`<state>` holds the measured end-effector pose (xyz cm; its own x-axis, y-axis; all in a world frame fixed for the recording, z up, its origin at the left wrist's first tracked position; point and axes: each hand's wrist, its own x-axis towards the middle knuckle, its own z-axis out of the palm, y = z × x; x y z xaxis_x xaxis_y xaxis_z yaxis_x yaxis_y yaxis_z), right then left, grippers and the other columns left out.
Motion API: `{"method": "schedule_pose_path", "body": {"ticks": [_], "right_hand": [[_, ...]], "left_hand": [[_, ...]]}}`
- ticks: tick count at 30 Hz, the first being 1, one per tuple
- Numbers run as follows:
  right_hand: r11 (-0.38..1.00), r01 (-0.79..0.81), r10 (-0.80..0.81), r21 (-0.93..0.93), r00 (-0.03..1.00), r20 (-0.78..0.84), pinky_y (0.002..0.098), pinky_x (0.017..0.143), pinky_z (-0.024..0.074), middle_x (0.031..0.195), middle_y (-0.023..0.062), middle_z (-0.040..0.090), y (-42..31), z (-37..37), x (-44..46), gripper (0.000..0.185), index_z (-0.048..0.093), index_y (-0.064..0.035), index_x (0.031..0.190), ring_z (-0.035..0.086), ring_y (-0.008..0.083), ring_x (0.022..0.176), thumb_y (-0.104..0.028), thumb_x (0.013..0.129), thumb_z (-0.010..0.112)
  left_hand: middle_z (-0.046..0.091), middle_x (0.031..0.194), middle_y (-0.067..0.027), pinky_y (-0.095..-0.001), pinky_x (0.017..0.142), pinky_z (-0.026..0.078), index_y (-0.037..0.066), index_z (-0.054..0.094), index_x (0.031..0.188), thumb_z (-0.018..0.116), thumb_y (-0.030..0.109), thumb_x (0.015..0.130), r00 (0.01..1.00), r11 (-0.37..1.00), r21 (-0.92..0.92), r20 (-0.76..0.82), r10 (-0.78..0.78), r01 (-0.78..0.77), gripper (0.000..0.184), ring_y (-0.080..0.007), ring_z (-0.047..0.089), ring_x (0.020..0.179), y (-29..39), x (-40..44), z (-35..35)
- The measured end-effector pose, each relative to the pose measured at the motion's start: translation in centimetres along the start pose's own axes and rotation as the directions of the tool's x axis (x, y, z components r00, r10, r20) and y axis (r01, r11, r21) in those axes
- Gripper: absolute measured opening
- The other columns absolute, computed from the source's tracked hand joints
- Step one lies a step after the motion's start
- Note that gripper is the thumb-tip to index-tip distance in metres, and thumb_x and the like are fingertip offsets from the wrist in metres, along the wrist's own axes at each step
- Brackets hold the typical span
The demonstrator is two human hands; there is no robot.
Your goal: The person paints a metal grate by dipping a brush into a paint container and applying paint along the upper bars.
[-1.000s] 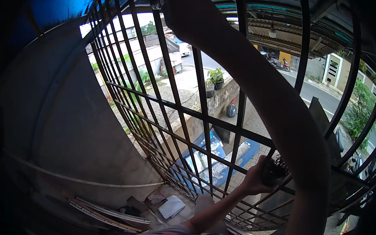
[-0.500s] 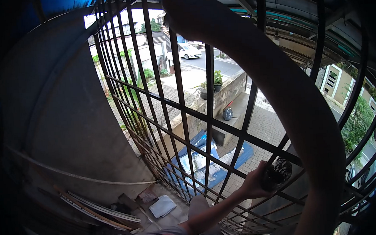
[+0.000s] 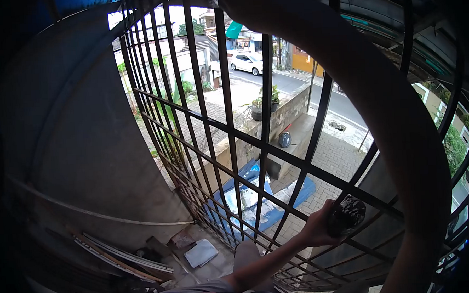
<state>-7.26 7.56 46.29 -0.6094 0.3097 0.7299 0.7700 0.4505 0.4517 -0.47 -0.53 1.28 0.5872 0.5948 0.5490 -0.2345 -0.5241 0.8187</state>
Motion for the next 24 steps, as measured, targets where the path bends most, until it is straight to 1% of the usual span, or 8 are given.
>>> {"method": "schedule_pose_path", "body": {"ticks": [6,11,13,17,19,21,22,24], "right_hand": [[0.996,0.040,-0.044,0.074,0.998,0.052,0.0490,0.069,0.0535,0.078,0.0268,0.067,-0.2,0.1,0.4,0.014,0.068,0.0037,0.080,0.070,0.0428,0.080,-0.005,0.090,0.065],[0.979,0.063,-0.076,-0.195,0.995,-0.060,0.0489,0.069,0.0550,0.079,0.0247,0.069,0.3,0.4,0.9,0.017,0.068,0.0037,0.082,0.071,0.0397,0.082,-0.010,0.092,0.068],[0.995,0.097,-0.099,0.029,0.992,0.083,0.0490,0.071,0.0559,0.082,0.0252,0.070,-0.6,0.2,-0.1,0.016,0.070,0.0044,0.084,0.071,0.0395,0.085,-0.009,0.092,0.067],[0.996,-0.086,0.082,0.012,0.977,0.195,0.0487,0.072,0.0553,0.083,0.0254,0.071,-1.9,-2.9,1.3,0.015,0.071,0.0051,0.086,0.071,0.0401,0.078,-0.007,0.093,0.064],[1.000,0.016,-0.016,-0.006,0.999,0.042,0.0457,0.066,0.0540,0.080,0.0242,0.071,-1.4,-2.3,1.5,0.016,0.074,0.0049,0.095,0.071,0.0349,0.069,-0.004,0.094,0.061],[0.954,-0.188,0.191,0.235,0.981,0.010,0.0417,0.062,0.0525,0.078,0.0225,0.071,-1.5,-3.1,1.4,0.024,0.074,0.0034,0.113,0.069,0.0277,0.063,-0.003,0.096,0.059],[0.949,-0.240,0.240,0.205,0.971,0.025,0.0368,0.058,0.0504,0.071,0.0157,0.070,-2.2,-3.7,1.0,0.034,0.069,-0.0001,0.130,0.067,0.0196,0.061,-0.003,0.098,0.057],[0.924,-0.282,0.271,0.257,0.959,0.078,0.0347,0.056,0.0501,0.069,0.0122,0.068,-1.7,-4.0,0.7,0.032,0.068,0.0008,0.130,0.066,0.0183,0.058,-0.005,0.100,0.058]], "left_hand": [[0.065,0.113,-0.0210,-0.0465,0.081,0.057,0.005,0.037,0.140,0.091,0.034,0.063,1.000,1.000,0.011,-0.004,-0.002,0.002,0.099,-0.0418,0.070,0.100,0.1,0.1,-0.1],[0.065,0.114,-0.0213,-0.0470,0.082,0.057,0.006,0.037,0.141,0.091,0.035,0.062,1.000,0.999,-0.020,0.015,-0.025,0.025,0.100,-0.0425,0.070,0.100,0.2,0.2,-0.1],[0.065,0.114,-0.0209,-0.0466,0.082,0.057,0.007,0.037,0.141,0.091,0.034,0.062,1.000,1.000,-0.025,-0.011,0.000,-0.001,0.099,-0.0425,0.070,0.100,-0.1,0.1,0.2],[0.064,0.114,-0.0205,-0.0464,0.082,0.057,0.007,0.037,0.140,0.091,0.033,0.062,1.000,1.000,-0.014,-0.011,0.005,-0.006,0.099,-0.0424,0.070,0.100,-0.3,0.0,0.2],[0.064,0.114,-0.0204,-0.0465,0.082,0.057,0.007,0.037,0.141,0.091,0.032,0.061,1.000,1.000,-0.016,-0.013,0.012,-0.012,0.099,-0.0423,0.070,0.101,-0.2,0.0,0.2],[0.065,0.113,-0.0205,-0.0465,0.082,0.057,0.007,0.037,0.140,0.091,0.032,0.061,1.000,1.000,-0.020,-0.011,0.012,-0.013,0.098,-0.0422,0.070,0.101,-0.1,0.0,0.2],[0.065,0.113,-0.0207,-0.0466,0.082,0.057,0.007,0.037,0.140,0.091,0.032,0.061,1.000,1.000,-0.023,-0.013,0.011,-0.011,0.098,-0.0421,0.070,0.101,0.0,0.1,0.2],[0.065,0.113,-0.0207,-0.0467,0.081,0.057,0.007,0.038,0.139,0.091,0.031,0.061,1.000,1.000,-0.018,-0.017,0.014,-0.015,0.097,-0.0421,0.070,0.100,0.1,0.1,0.2]]}}
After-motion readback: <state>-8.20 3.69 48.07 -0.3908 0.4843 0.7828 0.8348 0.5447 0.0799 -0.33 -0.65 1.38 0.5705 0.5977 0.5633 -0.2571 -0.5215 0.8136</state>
